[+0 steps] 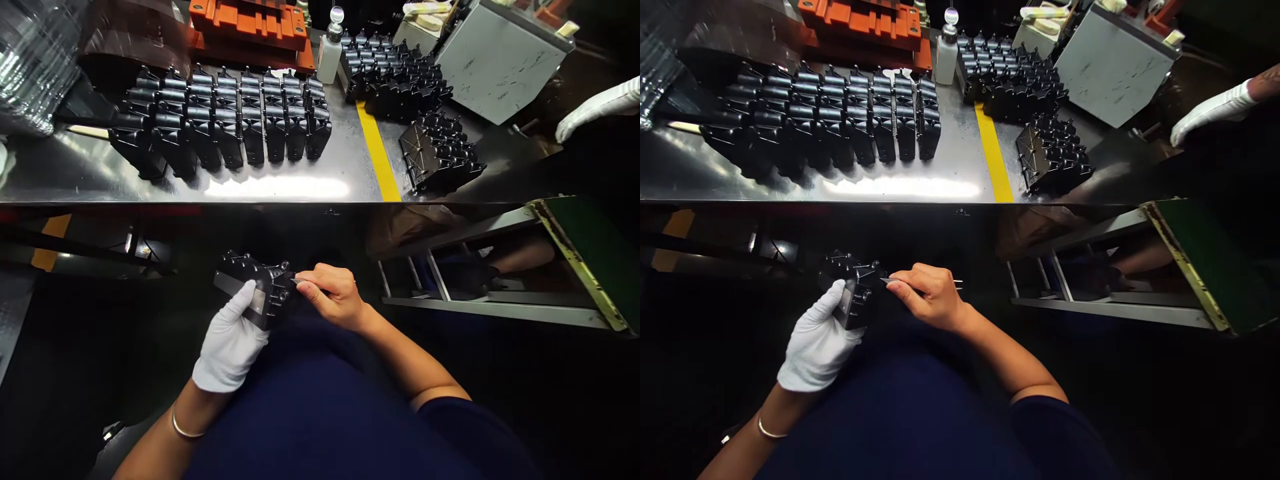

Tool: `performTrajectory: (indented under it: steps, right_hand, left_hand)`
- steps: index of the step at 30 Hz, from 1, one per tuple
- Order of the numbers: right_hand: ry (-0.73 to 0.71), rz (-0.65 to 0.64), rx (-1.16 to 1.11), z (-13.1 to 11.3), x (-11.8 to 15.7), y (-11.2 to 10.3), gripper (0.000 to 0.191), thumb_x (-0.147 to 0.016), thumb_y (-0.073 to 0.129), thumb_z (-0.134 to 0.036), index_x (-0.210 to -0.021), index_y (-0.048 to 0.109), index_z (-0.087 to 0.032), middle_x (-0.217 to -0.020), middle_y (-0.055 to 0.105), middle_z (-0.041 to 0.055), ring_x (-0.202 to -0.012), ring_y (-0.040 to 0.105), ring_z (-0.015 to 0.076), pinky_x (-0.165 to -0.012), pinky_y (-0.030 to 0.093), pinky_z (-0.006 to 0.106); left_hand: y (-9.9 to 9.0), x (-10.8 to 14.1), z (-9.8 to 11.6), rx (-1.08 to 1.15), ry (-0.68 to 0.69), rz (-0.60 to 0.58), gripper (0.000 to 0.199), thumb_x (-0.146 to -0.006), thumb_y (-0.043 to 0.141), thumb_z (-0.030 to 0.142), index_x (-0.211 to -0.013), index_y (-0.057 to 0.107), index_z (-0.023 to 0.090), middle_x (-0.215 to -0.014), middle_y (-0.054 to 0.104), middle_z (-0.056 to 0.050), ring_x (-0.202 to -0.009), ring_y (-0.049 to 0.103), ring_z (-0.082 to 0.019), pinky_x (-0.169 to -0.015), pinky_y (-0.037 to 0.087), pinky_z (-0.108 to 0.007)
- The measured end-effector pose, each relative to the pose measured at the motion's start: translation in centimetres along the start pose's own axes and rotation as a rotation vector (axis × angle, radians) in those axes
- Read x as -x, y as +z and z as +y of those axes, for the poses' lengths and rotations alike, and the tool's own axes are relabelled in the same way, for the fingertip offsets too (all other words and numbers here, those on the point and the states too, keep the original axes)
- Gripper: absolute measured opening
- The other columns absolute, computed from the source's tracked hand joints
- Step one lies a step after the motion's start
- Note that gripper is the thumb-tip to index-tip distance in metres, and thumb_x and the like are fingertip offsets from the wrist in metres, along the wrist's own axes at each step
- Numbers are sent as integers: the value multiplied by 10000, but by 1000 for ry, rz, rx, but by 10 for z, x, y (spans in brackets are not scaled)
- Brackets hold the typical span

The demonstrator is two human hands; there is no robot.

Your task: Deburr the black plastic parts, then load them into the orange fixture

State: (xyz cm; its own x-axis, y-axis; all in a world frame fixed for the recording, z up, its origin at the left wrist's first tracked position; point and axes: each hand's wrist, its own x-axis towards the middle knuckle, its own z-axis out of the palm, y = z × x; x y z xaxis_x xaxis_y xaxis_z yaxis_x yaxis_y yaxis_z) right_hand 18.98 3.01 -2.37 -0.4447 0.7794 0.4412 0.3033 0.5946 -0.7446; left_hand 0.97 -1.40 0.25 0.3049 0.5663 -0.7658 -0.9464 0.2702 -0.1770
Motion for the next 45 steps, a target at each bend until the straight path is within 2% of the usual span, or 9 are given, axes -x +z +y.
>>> performTrajectory:
  steps: [5,9,14,24,31,38,45]
  right_hand:
    - [-28,4,-1,0,0,-1,222,-924,542,-269,-884,722,-145,-644,672,45,-507,502,105,-483,424,237]
    - [-17,-6,2,0,-1,-1,234,-931,527,-288,-889,721,-163,-657,684,41,-507,506,106,-491,439,240]
    - [-20,14,-1,0,0,0,226,-927,533,-285,-890,719,-161,-658,685,40,-506,506,104,-481,430,238]
    - [-44,30,-15,-1,0,0,210,-922,541,-248,-873,712,-138,-632,662,42,-501,484,101,-470,410,236]
    - [-37,-6,-12,1,-1,-3,232,-925,538,-250,-849,720,-126,-611,649,45,-497,490,101,-470,410,234]
    - [-25,91,43,10,1,6,238,-927,538,-294,-883,723,-152,-691,715,58,-517,533,110,-487,451,242]
    - [23,189,1,16,1,28,220,-913,558,-272,-868,741,-158,-763,747,61,-567,601,118,-534,492,239]
  left_hand:
    - [-1,0,0,26,-12,-17,457,-1005,228,184,-1139,661,132,-676,743,-27,-615,713,-83,-697,555,-112]
    - [0,1,-1,20,2,-4,446,-1006,232,183,-1198,630,122,-680,741,-28,-600,708,-83,-698,562,-122]
    - [3,3,-1,45,13,33,429,-1006,250,181,-1227,613,120,-666,729,-21,-568,695,-77,-653,562,-113]
    - [4,3,-4,54,5,38,429,-1009,250,196,-1273,576,107,-650,718,-18,-541,683,-73,-660,561,-114]
    - [4,3,-4,71,-25,41,425,-1010,261,208,-1273,576,98,-658,714,-32,-526,675,-72,-636,558,-110]
    - [7,2,-7,-45,60,106,469,-1012,200,197,-1367,496,118,-756,755,-68,-641,721,-106,-687,578,-158]
    - [3,-4,2,-147,60,26,484,-992,191,127,-1350,516,139,-747,763,-54,-681,731,-107,-700,562,-127]
